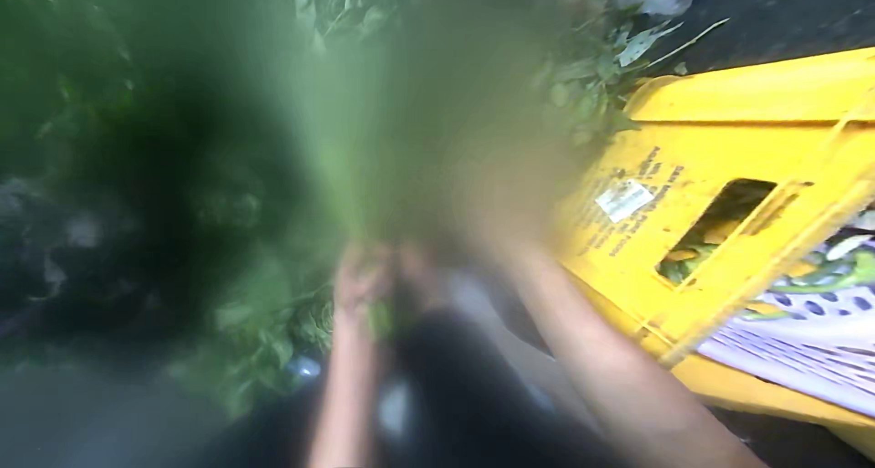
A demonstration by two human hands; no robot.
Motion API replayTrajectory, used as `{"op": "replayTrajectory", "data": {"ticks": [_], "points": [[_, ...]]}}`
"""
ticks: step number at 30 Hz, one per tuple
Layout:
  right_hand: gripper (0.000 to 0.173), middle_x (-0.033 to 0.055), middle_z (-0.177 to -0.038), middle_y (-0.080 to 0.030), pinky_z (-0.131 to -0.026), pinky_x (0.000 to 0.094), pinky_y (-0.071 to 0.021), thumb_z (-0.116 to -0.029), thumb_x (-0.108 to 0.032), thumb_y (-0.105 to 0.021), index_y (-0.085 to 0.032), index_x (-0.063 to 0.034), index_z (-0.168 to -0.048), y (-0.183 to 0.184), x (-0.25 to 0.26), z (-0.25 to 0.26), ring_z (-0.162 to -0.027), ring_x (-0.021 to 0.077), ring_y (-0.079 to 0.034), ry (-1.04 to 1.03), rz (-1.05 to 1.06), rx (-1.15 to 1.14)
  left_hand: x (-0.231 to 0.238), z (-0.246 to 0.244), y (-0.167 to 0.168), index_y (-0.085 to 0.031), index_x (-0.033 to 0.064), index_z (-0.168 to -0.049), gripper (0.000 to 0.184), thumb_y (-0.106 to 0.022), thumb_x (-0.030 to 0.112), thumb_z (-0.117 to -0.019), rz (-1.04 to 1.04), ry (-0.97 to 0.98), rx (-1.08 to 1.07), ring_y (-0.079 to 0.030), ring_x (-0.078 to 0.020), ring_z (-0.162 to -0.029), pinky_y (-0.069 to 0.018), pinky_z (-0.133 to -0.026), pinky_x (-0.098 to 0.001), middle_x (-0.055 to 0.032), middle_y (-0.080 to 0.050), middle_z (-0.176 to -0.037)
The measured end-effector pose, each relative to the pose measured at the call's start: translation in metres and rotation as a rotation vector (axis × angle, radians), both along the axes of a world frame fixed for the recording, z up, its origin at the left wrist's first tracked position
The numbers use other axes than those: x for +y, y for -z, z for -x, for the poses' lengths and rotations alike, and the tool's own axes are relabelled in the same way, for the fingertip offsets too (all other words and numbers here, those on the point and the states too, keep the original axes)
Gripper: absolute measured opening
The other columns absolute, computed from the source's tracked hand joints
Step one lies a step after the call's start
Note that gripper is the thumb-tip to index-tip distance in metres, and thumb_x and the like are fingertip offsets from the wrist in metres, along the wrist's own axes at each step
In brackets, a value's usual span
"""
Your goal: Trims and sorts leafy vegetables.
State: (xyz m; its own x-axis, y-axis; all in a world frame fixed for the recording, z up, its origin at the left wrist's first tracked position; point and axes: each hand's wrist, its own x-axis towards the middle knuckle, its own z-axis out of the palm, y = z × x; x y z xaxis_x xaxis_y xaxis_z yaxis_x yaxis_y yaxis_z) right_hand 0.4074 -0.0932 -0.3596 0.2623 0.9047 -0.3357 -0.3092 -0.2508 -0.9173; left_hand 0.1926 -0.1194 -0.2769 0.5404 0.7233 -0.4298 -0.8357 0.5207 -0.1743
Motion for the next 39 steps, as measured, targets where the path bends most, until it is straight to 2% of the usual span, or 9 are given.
{"op": "replayTrajectory", "data": {"ticks": [3, 5, 8, 13, 18, 26, 31, 36, 39], "points": [[0.036, 0.0076, -0.111, -0.067, -0.089, 0.0327, -0.0551, -0.1033, -0.027, -0.060, -0.058, -0.0052, -0.132, -0.071, 0.037, -0.021, -0.098, 0.0129, -0.066, -0.071, 0.443, -0.529, 0.003, -0.004, 0.001, -0.071, 0.0063, -0.110, 0.026, -0.063, 0.028, -0.0988, 0.005, -0.033, -0.128, -0.066, -0.0113, -0.054, -0.0547, -0.049, -0.0210, -0.0049, -0.071, -0.074], [0.064, 0.0187, -0.145, -0.055, -0.111, 0.0457, -0.0445, -0.0979, -0.029, -0.065, -0.044, -0.0015, -0.151, -0.060, 0.028, -0.023, -0.131, 0.0282, -0.056, -0.203, 0.429, -0.840, 0.004, -0.008, -0.004, -0.071, 0.0065, -0.104, 0.019, -0.067, 0.023, -0.0965, 0.154, 0.040, 0.058, -0.064, -0.0119, -0.053, -0.0533, -0.046, -0.0215, -0.0101, -0.073, -0.087], [0.073, 0.0267, -0.158, -0.036, -0.112, 0.0576, -0.0401, -0.0945, -0.025, -0.066, -0.036, 0.0015, -0.155, -0.071, 0.014, -0.006, -0.141, 0.0429, -0.043, -0.349, 0.269, -1.063, 0.006, -0.018, -0.003, -0.067, 0.0042, -0.103, 0.012, -0.066, 0.014, -0.0975, 0.219, 0.083, 0.234, -0.066, -0.0148, -0.060, -0.0550, -0.049, -0.0242, -0.0184, -0.070, -0.113], [0.038, 0.0151, -0.117, -0.067, -0.092, 0.0413, -0.0547, -0.0933, -0.030, -0.072, -0.071, -0.0022, -0.119, -0.100, 0.013, 0.038, -0.110, 0.0267, -0.064, -0.332, -0.125, -0.972, 0.006, -0.024, -0.005, -0.068, 0.0041, -0.101, 0.010, -0.067, 0.013, -0.0967, 0.200, 0.120, 0.420, -0.062, -0.0112, -0.055, -0.0531, -0.049, -0.0231, -0.0110, -0.069, -0.084], [0.034, 0.0061, -0.087, -0.069, -0.057, 0.0334, -0.0573, -0.0938, -0.034, -0.074, -0.067, -0.0036, -0.108, -0.094, 0.016, 0.058, -0.065, 0.0135, -0.066, -0.442, 0.113, -0.798, 0.014, -0.034, -0.008, -0.067, 0.0014, -0.096, 0.006, -0.069, 0.005, -0.0921, 0.179, 0.222, 0.722, -0.061, -0.0123, -0.052, -0.0541, -0.049, -0.0253, -0.0100, -0.065, -0.068], [0.020, 0.0052, -0.097, -0.071, -0.067, 0.0245, -0.0597, -0.1008, -0.017, -0.064, -0.066, -0.0063, -0.118, -0.079, 0.014, 0.030, -0.075, 0.0082, -0.068, -0.339, 0.154, -0.564, 0.006, -0.017, 0.001, -0.065, 0.0055, -0.098, 0.013, -0.068, 0.018, -0.0970, 0.156, 0.082, 0.266, -0.059, -0.0088, -0.051, -0.0530, -0.046, -0.0201, -0.0062, -0.065, -0.082], [0.034, 0.0004, -0.074, -0.068, -0.060, 0.0339, -0.0554, -0.0956, -0.035, -0.070, -0.070, -0.0101, -0.119, -0.068, 0.037, 0.043, -0.061, 0.0108, -0.064, -0.463, 0.280, -0.652, 0.006, -0.017, 0.002, -0.065, 0.0048, -0.099, 0.014, -0.067, 0.019, -0.0983, 0.161, 0.099, 0.274, -0.059, -0.0092, -0.050, -0.0525, -0.046, -0.0203, -0.0084, -0.066, -0.082], [0.013, 0.0016, -0.083, -0.071, -0.062, 0.0262, -0.0569, -0.0980, -0.016, -0.068, -0.071, -0.0084, -0.108, -0.066, 0.033, 0.048, -0.066, 0.0073, -0.066, -0.412, 0.375, -0.340, 0.005, -0.015, 0.002, -0.066, 0.0056, -0.100, 0.016, -0.065, 0.022, -0.0993, 0.141, 0.107, 0.325, -0.059, -0.0090, -0.050, -0.0515, -0.046, -0.0200, -0.0081, -0.067, -0.081], [0.028, 0.0038, -0.093, -0.072, -0.068, 0.0293, -0.0599, -0.0984, -0.018, -0.067, -0.065, -0.0095, -0.125, -0.056, 0.023, 0.044, -0.075, 0.0101, -0.069, -0.413, 0.259, -0.430, 0.005, -0.016, 0.002, -0.068, 0.0073, -0.101, 0.021, -0.061, 0.027, -0.1018, 0.114, 0.170, 0.406, -0.058, -0.0086, -0.051, -0.0484, -0.046, -0.0192, -0.0118, -0.071, -0.084]]}}
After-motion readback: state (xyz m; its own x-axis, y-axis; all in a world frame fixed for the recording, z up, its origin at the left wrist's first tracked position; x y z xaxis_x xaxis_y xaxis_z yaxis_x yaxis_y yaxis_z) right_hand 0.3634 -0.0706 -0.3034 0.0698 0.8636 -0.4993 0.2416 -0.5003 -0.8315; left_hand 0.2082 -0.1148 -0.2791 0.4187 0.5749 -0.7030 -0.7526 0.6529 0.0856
